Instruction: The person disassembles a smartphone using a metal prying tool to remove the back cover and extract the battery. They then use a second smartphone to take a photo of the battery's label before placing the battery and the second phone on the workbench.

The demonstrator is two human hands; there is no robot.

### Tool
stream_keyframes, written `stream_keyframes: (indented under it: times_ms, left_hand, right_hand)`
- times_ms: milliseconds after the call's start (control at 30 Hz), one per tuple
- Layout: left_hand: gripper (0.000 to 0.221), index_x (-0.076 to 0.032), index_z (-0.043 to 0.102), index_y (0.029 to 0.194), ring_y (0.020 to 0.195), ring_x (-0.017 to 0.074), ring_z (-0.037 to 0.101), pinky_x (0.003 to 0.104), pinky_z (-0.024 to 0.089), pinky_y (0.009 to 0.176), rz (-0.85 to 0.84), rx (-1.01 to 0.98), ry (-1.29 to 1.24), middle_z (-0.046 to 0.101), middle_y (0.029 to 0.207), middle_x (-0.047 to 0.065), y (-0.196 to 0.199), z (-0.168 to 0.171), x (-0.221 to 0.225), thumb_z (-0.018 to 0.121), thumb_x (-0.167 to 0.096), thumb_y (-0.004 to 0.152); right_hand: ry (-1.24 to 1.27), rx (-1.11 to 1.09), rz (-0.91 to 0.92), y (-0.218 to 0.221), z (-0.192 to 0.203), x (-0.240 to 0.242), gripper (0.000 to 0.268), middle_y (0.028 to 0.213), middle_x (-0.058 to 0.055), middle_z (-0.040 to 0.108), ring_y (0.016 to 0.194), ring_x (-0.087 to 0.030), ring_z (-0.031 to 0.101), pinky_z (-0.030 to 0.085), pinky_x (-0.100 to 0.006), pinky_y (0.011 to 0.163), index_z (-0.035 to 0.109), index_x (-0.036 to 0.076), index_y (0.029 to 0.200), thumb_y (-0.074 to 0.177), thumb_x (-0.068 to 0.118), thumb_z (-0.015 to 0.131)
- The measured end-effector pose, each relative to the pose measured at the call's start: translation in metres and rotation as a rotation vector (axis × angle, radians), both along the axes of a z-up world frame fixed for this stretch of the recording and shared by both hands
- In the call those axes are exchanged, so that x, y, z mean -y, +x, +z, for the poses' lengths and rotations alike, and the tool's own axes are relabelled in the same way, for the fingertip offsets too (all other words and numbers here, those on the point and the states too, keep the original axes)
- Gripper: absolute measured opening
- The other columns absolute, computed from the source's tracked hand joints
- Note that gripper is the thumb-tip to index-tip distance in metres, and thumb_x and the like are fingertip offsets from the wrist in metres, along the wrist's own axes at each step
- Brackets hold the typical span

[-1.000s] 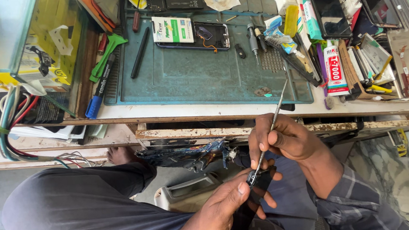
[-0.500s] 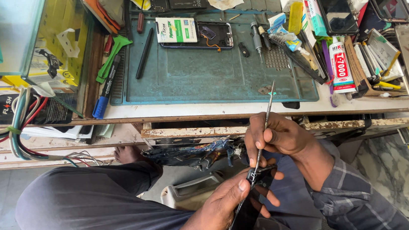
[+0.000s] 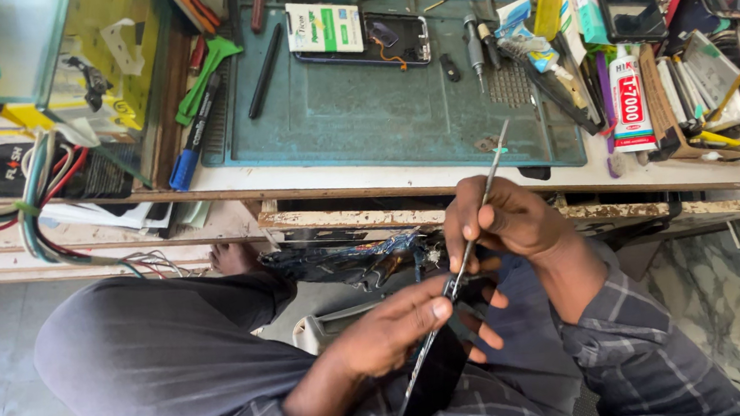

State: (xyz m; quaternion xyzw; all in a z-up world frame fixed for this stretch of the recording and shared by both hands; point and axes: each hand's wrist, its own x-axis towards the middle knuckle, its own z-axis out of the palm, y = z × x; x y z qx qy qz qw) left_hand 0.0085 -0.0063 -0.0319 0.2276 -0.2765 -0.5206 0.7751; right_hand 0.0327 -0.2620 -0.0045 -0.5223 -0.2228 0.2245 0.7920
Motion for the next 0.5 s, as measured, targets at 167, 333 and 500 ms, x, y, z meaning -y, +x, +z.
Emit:
stream_keyframes:
  times_ms: [167,333,500]
  left_hand:
    - [0.071,0.002,0.028,0.166,0.119,0.0313,0.066,0.043,0.056,0.101,-0.02,0.014,-0.009,0.053,0.146,0.021,0.01,0.002,0.002,0.05,-0.039,0.112]
    - [0.07,-0.002,0.03,0.166,0.118,0.0308,0.066,0.042,0.056,0.099,0.024,0.034,0.004,0.055,0.141,0.018,0.008,0.012,0.002,0.053,-0.038,0.11]
    - [0.067,-0.005,0.034,0.164,0.113,0.0273,0.066,0.039,0.056,0.096,0.09,0.016,0.07,0.057,0.134,0.015,0.011,0.014,0.001,0.054,-0.037,0.108]
  right_hand:
    - [-0.101,0.035,-0.085,-0.006,0.017,0.011,0.029,0.099,-0.021,0.072,0.09,-0.024,0.072,0.058,-0.031,0.073,0.06,0.003,0.104,0.111,0.031,0.058]
    - [-0.101,0.108,-0.448,-0.02,0.044,0.011,0.022,0.095,-0.02,0.07,0.086,-0.029,0.072,0.063,-0.04,0.079,0.058,0.004,0.104,0.11,0.025,0.058]
    - [-0.261,0.397,-0.209,-0.065,0.09,-0.011,0.012,0.107,-0.026,0.073,0.098,-0.037,0.076,0.062,-0.046,0.089,0.064,0.0,0.103,0.103,0.011,0.069]
